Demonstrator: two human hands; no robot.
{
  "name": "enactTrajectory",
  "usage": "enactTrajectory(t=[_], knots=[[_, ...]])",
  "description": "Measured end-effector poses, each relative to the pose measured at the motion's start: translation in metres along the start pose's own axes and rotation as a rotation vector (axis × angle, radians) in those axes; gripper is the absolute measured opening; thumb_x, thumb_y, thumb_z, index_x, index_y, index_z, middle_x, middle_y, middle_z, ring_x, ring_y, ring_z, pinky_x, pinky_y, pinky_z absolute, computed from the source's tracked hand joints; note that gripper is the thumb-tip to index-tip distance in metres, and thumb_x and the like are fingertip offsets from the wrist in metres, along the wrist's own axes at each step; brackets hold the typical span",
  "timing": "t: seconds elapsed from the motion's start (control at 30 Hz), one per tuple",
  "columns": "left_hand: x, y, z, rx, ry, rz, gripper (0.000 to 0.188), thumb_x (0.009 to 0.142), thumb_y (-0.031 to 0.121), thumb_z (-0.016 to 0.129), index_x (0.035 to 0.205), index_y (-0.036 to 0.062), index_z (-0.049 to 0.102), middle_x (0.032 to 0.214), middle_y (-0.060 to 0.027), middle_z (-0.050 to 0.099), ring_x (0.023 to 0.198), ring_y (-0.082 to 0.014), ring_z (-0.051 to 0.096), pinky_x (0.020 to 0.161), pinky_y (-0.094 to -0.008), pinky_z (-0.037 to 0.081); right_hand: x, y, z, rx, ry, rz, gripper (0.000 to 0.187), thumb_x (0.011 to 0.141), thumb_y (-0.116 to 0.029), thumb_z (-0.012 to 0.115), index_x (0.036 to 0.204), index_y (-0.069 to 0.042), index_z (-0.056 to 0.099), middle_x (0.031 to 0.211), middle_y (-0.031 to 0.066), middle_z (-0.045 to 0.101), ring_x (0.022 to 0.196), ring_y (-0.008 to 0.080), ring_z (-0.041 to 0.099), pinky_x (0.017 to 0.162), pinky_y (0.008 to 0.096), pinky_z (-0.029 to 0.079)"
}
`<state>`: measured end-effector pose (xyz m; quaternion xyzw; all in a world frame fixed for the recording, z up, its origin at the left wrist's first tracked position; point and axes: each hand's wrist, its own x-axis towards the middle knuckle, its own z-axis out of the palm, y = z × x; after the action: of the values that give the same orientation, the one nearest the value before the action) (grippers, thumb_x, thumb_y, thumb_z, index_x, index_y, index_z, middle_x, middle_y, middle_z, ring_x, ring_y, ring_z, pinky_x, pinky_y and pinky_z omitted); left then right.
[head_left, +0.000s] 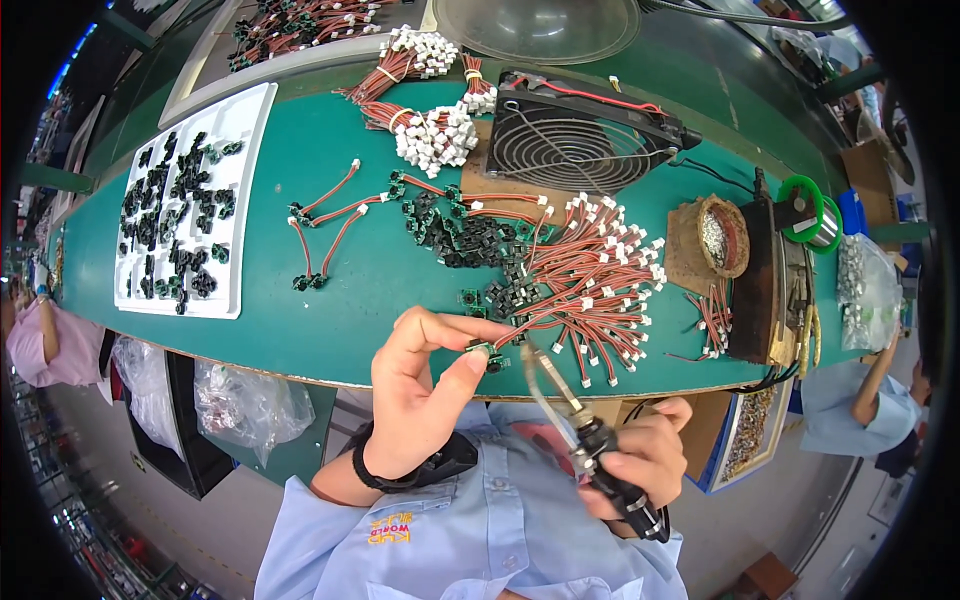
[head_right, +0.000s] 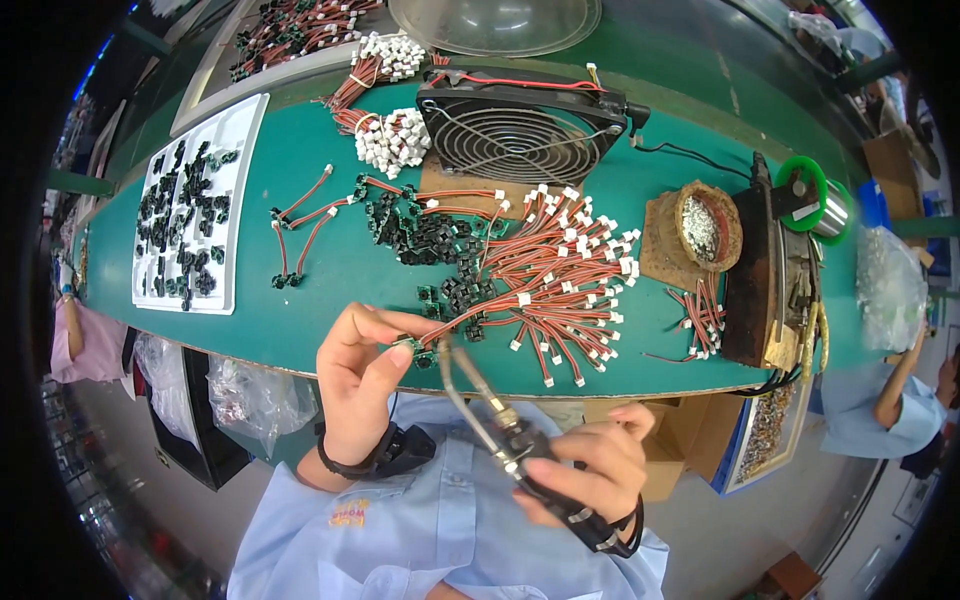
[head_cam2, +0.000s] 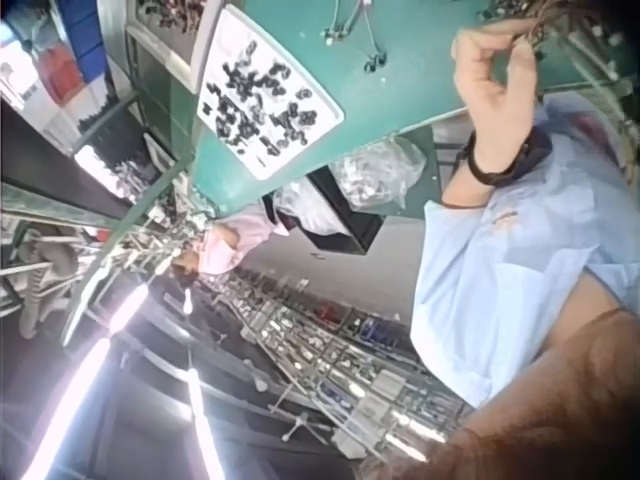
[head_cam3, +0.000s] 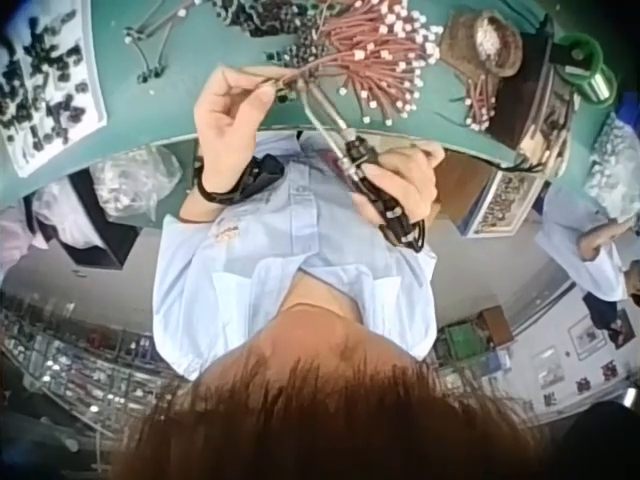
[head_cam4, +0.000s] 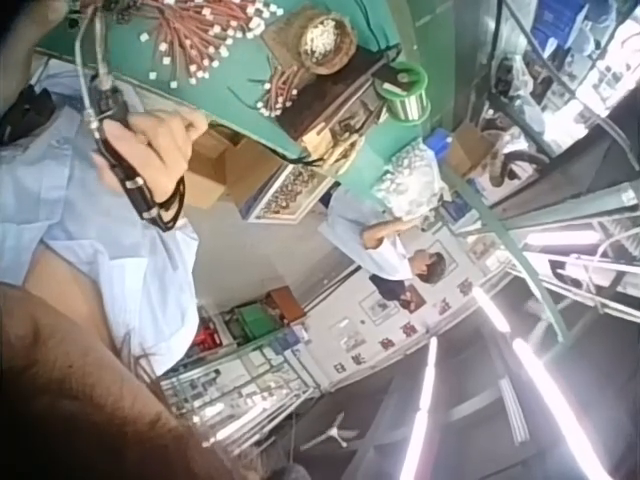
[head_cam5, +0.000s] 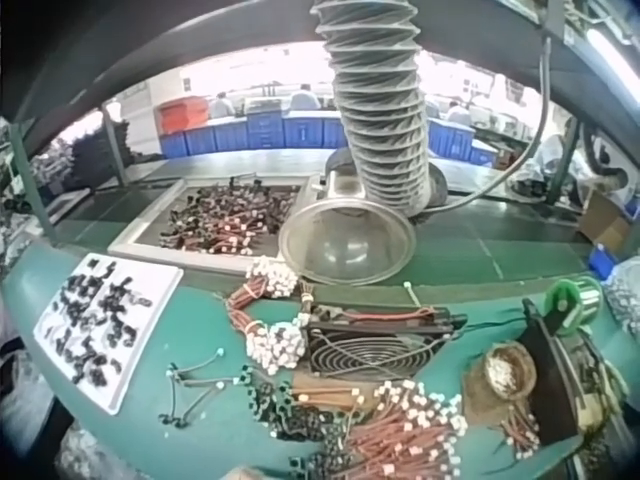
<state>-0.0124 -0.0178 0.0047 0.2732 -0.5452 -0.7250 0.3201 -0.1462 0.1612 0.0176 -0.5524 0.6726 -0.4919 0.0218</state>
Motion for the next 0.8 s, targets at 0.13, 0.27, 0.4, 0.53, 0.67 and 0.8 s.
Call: enactTrajectory(t=[0.13, 0.27, 0.4, 0.53, 0.67, 0.8], knots=[[-0.0001, -0.0048, -0.0057, 0.203, -0.080, 0.098, 0.011, 0.084, 0.004, 0.056, 0.086, 0.0035, 0.045, 0.098, -0.0215, 0.063, 0.090, -0.0205, 0.060, 0.083, -0.0315, 0.045, 0.0033, -0.0061, 0.0070, 0.003, -0.054, 0.003, 0.034, 0.057, -0.024, 0.079, 0.088, -0.021, 0.067, 0.068, -0.0046, 0.057, 0.057, 0.0113, 0.053, 0.076, 0.0336, 0.031], [-0.0009, -0.0057, -0.0066, 0.209, -0.083, 0.104, 0.011, 0.084, 0.003, 0.056, 0.087, 0.0033, 0.045, 0.099, -0.0216, 0.062, 0.092, -0.0212, 0.060, 0.084, -0.0319, 0.045, 0.0026, -0.0053, 0.0084, 0.009, -0.065, 0.010, 0.035, 0.055, -0.023, 0.079, 0.088, -0.022, 0.067, 0.069, -0.0055, 0.057, 0.057, 0.0103, 0.053, 0.075, 0.0330, 0.031], [-0.0010, -0.0062, -0.0072, 0.214, -0.081, 0.096, 0.011, 0.084, 0.003, 0.056, 0.088, 0.0033, 0.045, 0.099, -0.0215, 0.062, 0.092, -0.0213, 0.060, 0.084, -0.0320, 0.045, 0.0021, -0.0049, 0.0086, 0.012, -0.063, 0.004, 0.036, 0.055, -0.022, 0.079, 0.089, -0.022, 0.067, 0.069, -0.0052, 0.057, 0.057, 0.0106, 0.053, 0.075, 0.0326, 0.031], [-0.0008, -0.0069, -0.0061, 0.217, -0.080, 0.102, 0.011, 0.084, 0.003, 0.056, 0.088, 0.0032, 0.045, 0.099, -0.0214, 0.062, 0.092, -0.0212, 0.060, 0.085, -0.0320, 0.045, 0.0027, -0.0056, 0.0080, 0.013, -0.066, 0.013, 0.036, 0.055, -0.021, 0.079, 0.089, -0.021, 0.067, 0.070, -0.0048, 0.057, 0.056, 0.0108, 0.053, 0.076, 0.0327, 0.031], [-0.0005, -0.0067, -0.0056, 0.224, -0.080, 0.099, 0.011, 0.084, 0.002, 0.056, 0.088, 0.0032, 0.045, 0.100, -0.0214, 0.062, 0.093, -0.0211, 0.060, 0.085, -0.0322, 0.045, 0.0033, -0.0051, 0.0071, 0.019, -0.071, 0.015, 0.036, 0.055, -0.020, 0.079, 0.090, -0.021, 0.067, 0.070, -0.0044, 0.058, 0.055, 0.0109, 0.054, 0.078, 0.0330, 0.032], [-0.0005, -0.0068, -0.0050, 0.239, -0.080, 0.101, 0.011, 0.084, 0.003, 0.056, 0.088, 0.0032, 0.045, 0.100, -0.0213, 0.062, 0.093, -0.0207, 0.060, 0.084, -0.0319, 0.045, 0.0034, -0.0045, 0.0068, 0.025, -0.070, 0.007, 0.036, 0.055, -0.020, 0.078, 0.089, -0.020, 0.067, 0.069, -0.0041, 0.058, 0.055, 0.0109, 0.054, 0.078, 0.0331, 0.032]])
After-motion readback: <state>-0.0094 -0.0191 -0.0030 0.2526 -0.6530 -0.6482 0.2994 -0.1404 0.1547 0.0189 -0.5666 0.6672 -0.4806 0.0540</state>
